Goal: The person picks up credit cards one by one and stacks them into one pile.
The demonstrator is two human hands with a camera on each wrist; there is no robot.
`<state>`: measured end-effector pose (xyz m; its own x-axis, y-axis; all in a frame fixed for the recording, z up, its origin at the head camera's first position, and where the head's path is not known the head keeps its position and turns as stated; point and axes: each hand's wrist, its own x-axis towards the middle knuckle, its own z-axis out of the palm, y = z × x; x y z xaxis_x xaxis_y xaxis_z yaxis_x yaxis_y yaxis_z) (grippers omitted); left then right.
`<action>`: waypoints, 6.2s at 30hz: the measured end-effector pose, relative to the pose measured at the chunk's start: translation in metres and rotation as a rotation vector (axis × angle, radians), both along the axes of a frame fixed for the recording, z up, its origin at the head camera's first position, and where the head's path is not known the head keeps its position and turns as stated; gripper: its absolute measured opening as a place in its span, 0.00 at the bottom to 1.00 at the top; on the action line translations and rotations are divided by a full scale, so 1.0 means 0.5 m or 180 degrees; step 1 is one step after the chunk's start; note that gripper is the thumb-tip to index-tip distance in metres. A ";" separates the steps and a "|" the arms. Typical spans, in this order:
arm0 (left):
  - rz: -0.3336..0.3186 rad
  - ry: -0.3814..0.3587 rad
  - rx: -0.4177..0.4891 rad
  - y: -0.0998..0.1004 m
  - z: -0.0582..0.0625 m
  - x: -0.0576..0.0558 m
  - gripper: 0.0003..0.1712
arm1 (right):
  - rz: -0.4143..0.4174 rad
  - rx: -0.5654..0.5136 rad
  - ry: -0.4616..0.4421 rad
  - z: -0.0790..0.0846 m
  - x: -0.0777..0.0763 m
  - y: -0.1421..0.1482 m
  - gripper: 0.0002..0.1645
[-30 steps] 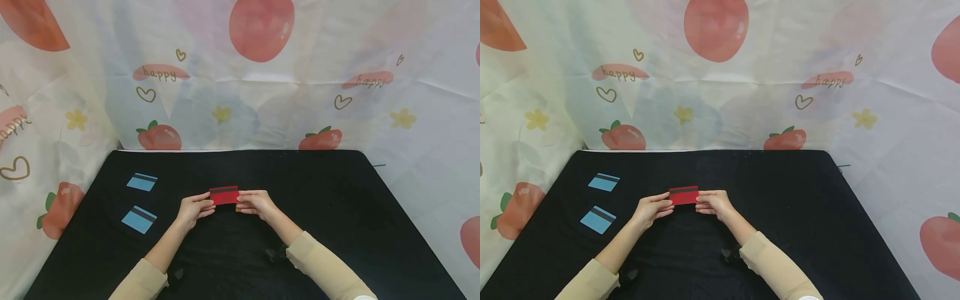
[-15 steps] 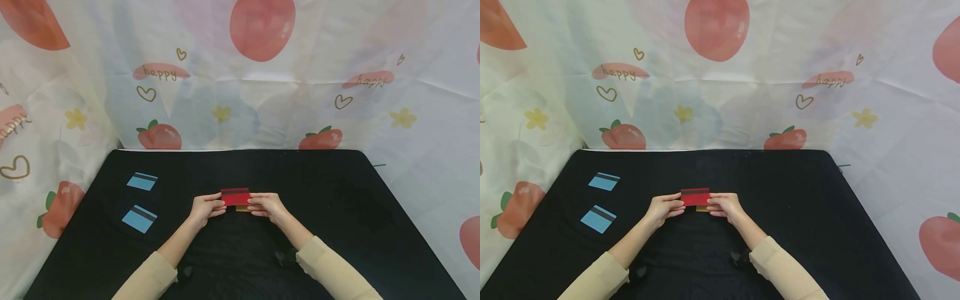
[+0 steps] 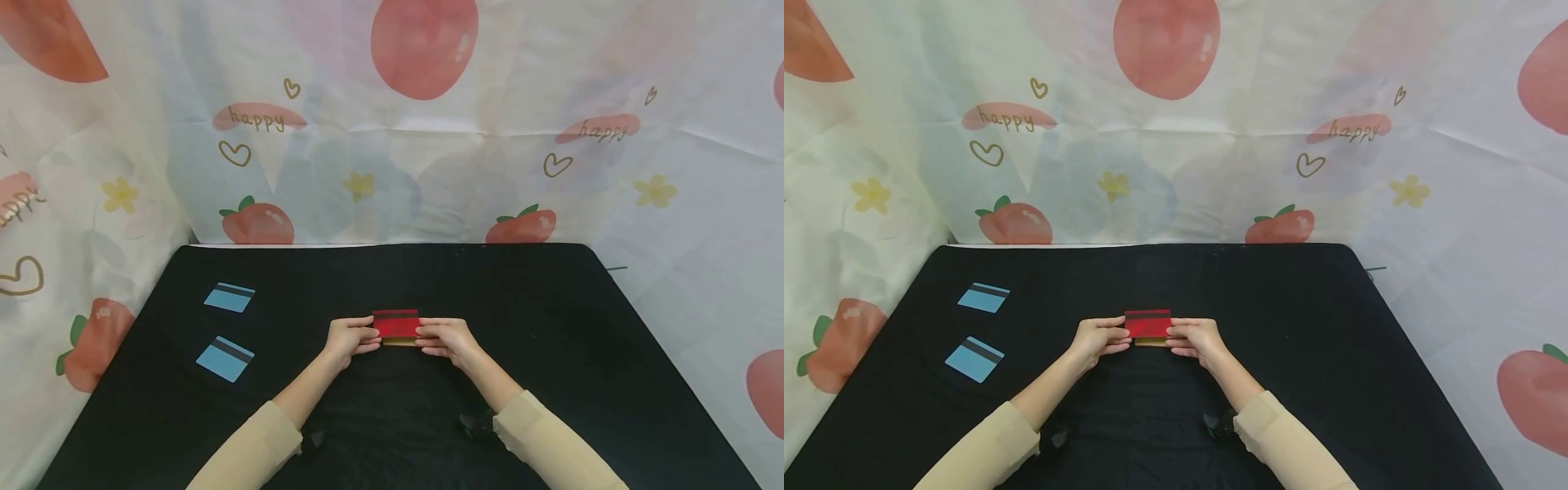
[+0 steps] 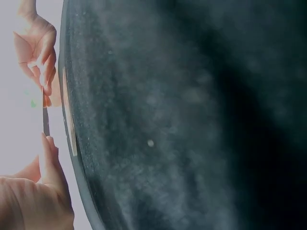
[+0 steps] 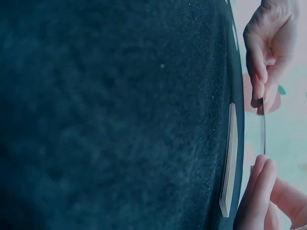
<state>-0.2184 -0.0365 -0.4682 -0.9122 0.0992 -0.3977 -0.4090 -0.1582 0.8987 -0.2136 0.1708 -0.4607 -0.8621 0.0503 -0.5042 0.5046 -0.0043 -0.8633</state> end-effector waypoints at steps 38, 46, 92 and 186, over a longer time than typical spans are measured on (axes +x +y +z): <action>-0.0412 -0.0119 -0.0541 0.031 -0.009 -0.022 0.20 | 0.0072 0.0465 0.0051 -0.011 0.008 0.029 0.16; -0.0438 -0.0019 -0.0664 0.029 -0.005 -0.023 0.17 | 0.0072 0.0558 0.0056 -0.013 0.005 0.026 0.15; -0.0325 0.0196 -0.0934 0.029 -0.015 -0.021 0.16 | 0.0250 0.0810 0.0284 -0.017 -0.004 0.025 0.16; -0.0403 -0.0229 -0.0764 -0.603 0.052 0.072 0.46 | 0.1052 -0.1203 -0.0041 0.003 0.071 -0.424 0.20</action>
